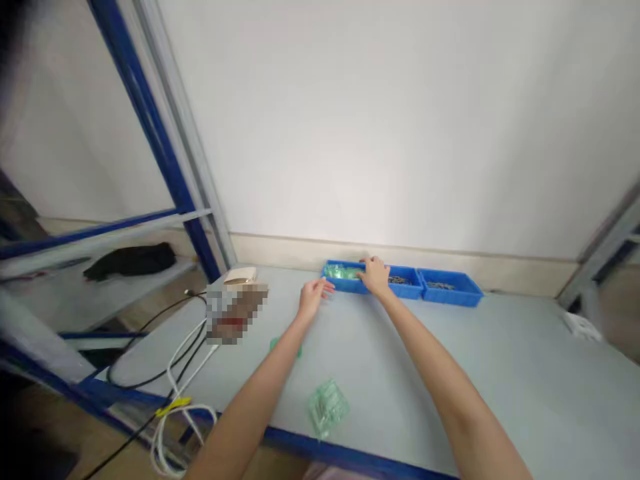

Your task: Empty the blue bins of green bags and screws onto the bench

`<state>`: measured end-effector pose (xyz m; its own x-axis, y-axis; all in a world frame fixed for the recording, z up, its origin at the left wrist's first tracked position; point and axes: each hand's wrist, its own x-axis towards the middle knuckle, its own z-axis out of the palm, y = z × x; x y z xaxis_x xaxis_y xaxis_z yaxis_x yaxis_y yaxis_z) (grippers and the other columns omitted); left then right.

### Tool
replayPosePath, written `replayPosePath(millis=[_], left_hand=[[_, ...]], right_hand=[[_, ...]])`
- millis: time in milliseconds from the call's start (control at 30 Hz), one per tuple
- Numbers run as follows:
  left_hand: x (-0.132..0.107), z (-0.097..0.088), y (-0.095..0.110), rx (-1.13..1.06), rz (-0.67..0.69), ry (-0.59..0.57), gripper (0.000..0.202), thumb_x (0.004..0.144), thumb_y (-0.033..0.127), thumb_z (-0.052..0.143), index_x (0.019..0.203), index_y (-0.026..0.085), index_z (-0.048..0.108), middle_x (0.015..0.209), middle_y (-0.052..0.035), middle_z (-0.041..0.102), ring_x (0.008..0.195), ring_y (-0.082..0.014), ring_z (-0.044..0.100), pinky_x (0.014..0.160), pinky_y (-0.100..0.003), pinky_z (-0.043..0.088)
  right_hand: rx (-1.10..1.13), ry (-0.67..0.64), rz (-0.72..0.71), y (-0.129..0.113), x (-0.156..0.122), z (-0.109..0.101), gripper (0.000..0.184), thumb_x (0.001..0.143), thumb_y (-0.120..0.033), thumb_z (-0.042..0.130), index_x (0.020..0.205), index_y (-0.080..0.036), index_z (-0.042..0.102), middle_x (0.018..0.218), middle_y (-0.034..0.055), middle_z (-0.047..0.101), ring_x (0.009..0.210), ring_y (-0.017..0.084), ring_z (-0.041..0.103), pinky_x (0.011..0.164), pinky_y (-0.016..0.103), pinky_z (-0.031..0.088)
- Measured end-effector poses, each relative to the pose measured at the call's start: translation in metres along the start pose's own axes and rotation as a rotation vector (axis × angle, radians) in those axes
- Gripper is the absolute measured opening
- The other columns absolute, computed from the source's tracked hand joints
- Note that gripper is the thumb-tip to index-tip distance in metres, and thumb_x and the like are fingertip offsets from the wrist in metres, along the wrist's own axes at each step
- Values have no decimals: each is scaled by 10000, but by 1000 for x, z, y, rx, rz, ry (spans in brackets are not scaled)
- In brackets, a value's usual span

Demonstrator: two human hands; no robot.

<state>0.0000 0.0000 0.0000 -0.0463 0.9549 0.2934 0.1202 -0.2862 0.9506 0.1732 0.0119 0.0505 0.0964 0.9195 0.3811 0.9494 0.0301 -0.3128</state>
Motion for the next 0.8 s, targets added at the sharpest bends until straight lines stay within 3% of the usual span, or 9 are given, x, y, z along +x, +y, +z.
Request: replayPosePath(millis=[67, 133, 200, 300, 400, 500, 633, 733, 800], left_hand=[[0, -3, 2, 3, 3, 41, 376, 855, 341, 402, 673, 120, 645, 607, -72, 680, 481, -112, 563, 472, -200, 413], [1, -6, 3, 11, 8, 74, 381, 861, 345, 394, 673, 125, 642, 611, -68, 681, 485, -114, 566, 476, -202, 415], [1, -8, 3, 24, 16, 99, 378, 865, 346, 395, 675, 130, 640, 611, -65, 679, 493, -117, 571, 488, -204, 422], [0, -8, 4, 62, 6, 114, 377, 870, 340, 396, 669, 137, 641, 607, -56, 676, 491, -113, 564, 503, -205, 424], [-1, -7, 6, 116, -10, 103, 378, 873, 339, 400, 663, 141, 644, 621, -49, 679, 467, -101, 539, 506, -205, 414], [-3, -6, 8, 158, -9, 75, 367, 874, 336, 404, 680, 140, 648, 629, -45, 679, 475, -98, 540, 518, -205, 417], [-7, -3, 8, 195, 14, -46, 384, 877, 375, 403, 710, 134, 651, 637, -52, 674, 513, -110, 564, 519, -205, 419], [-12, 3, 4, 218, 33, -260, 427, 859, 477, 429, 785, 129, 666, 679, -47, 680, 522, -116, 561, 529, -217, 423], [-16, 9, 1, 242, 77, -441, 451, 838, 519, 458, 794, 126, 677, 677, -32, 674, 543, -122, 561, 551, -224, 420]], right_hand=[[48, 80, -83, -5, -14, -6, 261, 855, -292, 524, 1082, -195, 607, 1106, 117, 564, 1043, 257, 510, 810, 347, 376], [110, 67, -209, -12, -38, -13, 249, 884, -325, 475, 1045, -199, 617, 1087, 105, 571, 1027, 238, 515, 813, 332, 375], [194, -111, -393, -21, -73, -21, 302, 900, -415, 433, 953, -206, 644, 1011, 82, 594, 970, 215, 536, 814, 324, 377], [272, -441, -633, -32, -130, -35, 390, 788, -528, 574, 1088, -283, 617, 1101, 45, 577, 1014, 218, 520, 866, 346, 358], [267, -708, -736, -34, -163, -37, 476, 660, -454, 727, 1091, -287, 612, 1117, 38, 575, 1005, 228, 524, 838, 341, 371], [325, -765, -633, -27, -160, -24, 394, 603, -319, 782, 958, -219, 642, 996, 38, 609, 948, 208, 542, 797, 300, 389], [510, -621, -352, -5, -131, 2, 270, 629, -224, 729, 869, -182, 613, 793, 0, 617, 739, 151, 549, 676, 257, 396], [655, -424, -114, 17, -110, 19, 230, 674, -251, 663, 869, -165, 575, 664, -21, 586, 611, 135, 534, 599, 252, 395], [762, -334, -37, 31, -101, 29, 262, 686, -283, 639, 908, -169, 558, 642, -28, 588, 588, 139, 552, 601, 263, 417]])
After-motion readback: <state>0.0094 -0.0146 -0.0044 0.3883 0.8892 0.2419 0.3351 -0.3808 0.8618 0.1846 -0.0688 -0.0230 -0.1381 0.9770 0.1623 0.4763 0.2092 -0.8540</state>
